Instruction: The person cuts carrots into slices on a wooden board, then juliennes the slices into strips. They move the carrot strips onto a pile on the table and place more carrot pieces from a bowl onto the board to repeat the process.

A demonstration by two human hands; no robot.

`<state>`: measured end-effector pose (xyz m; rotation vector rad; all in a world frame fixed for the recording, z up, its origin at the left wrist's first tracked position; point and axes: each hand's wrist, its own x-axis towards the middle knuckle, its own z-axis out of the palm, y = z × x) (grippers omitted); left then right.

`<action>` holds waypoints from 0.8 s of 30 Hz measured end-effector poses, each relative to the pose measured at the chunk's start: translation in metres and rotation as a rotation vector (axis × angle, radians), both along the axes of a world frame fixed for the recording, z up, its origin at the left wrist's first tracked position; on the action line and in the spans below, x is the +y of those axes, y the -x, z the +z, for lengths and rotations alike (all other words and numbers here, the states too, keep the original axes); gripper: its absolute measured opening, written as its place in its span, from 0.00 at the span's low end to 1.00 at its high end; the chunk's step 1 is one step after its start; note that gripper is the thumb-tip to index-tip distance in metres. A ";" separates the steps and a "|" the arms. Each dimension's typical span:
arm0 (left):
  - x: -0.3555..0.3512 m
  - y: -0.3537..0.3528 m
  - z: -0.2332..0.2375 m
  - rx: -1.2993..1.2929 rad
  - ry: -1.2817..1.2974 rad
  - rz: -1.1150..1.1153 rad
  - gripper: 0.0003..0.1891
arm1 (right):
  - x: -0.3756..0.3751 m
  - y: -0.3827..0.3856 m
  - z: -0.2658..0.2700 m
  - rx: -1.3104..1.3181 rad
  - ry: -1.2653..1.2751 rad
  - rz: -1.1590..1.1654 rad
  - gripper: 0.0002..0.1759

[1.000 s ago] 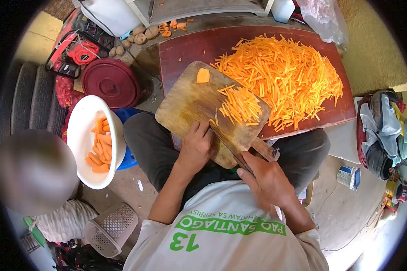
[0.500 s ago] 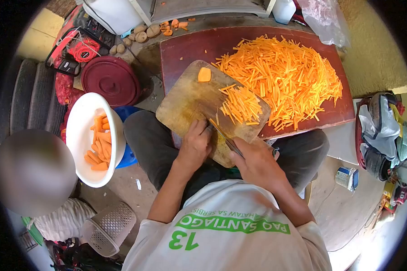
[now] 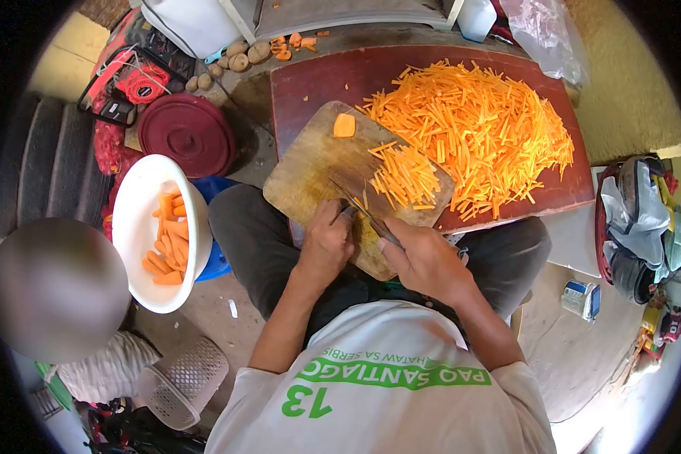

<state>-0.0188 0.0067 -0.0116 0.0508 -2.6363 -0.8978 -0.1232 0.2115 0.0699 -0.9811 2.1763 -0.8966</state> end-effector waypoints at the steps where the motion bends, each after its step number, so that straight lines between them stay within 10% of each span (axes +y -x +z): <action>1: -0.001 0.002 -0.001 0.017 0.016 0.008 0.24 | 0.002 -0.001 0.002 0.027 0.069 -0.012 0.17; 24: 0.004 0.003 -0.004 0.064 0.000 0.034 0.21 | 0.010 -0.011 0.011 0.018 0.180 -0.102 0.14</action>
